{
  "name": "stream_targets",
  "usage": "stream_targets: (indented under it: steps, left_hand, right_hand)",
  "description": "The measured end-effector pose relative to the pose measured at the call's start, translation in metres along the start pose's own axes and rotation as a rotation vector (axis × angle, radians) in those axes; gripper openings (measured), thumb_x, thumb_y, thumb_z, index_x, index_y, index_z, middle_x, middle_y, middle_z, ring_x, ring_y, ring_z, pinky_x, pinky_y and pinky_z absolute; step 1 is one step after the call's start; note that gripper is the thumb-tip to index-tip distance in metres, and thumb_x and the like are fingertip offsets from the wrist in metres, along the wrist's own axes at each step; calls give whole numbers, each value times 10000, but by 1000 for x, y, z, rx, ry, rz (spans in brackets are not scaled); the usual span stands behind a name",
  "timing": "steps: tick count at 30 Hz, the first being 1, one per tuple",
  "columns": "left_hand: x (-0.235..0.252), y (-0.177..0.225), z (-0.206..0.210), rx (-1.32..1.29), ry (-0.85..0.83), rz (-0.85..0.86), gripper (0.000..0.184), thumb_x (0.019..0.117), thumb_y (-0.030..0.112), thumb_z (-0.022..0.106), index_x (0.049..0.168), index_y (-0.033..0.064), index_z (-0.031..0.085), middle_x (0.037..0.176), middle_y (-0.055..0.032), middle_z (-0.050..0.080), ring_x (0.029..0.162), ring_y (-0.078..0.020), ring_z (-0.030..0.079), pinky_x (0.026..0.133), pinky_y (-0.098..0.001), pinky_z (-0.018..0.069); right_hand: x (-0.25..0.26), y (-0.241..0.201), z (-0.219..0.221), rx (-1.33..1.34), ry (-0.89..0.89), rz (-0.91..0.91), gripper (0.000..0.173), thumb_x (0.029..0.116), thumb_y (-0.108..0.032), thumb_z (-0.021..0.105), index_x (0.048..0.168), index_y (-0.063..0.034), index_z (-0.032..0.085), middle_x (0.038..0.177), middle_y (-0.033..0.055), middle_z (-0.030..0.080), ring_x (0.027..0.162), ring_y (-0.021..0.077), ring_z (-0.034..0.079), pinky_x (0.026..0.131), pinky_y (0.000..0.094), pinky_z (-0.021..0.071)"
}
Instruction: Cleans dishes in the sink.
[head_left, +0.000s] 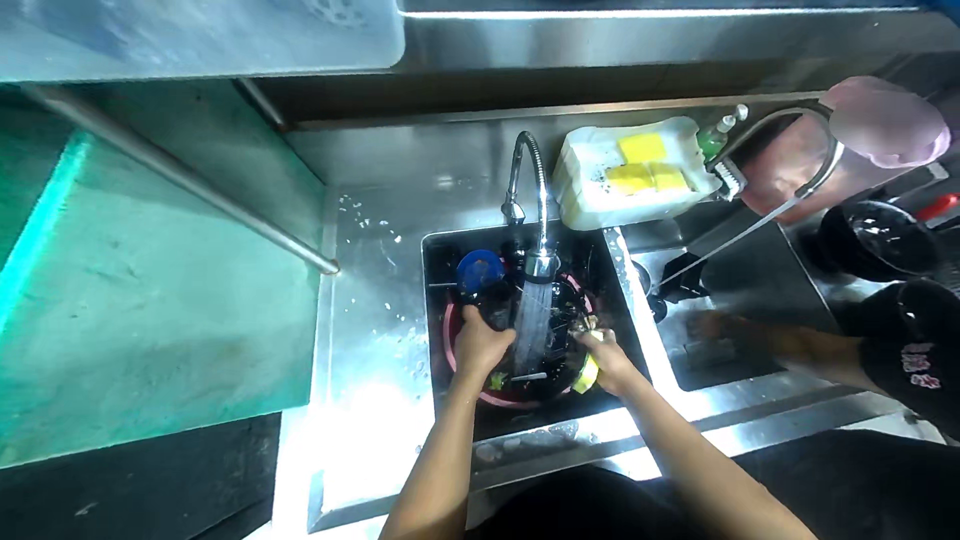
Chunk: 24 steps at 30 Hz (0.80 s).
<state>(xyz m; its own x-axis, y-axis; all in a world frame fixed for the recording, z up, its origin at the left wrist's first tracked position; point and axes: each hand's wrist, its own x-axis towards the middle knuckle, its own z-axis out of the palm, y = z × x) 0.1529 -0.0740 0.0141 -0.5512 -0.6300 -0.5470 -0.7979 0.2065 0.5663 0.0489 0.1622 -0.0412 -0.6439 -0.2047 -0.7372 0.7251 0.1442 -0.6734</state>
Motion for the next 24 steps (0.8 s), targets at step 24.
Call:
stream_targets:
  steps: [24]
  left_hand:
    - [-66, -41, -98, 125, 237, 378, 818, 712, 334, 910, 1369, 86, 490, 1105, -165, 696, 1016, -330, 701, 858, -606, 569]
  right_hand:
    - [-102, -20, 109, -642, -453, -220, 427, 867, -306, 719, 1223, -126, 568, 1280, 188, 549, 1075, 308, 626, 836, 492, 569]
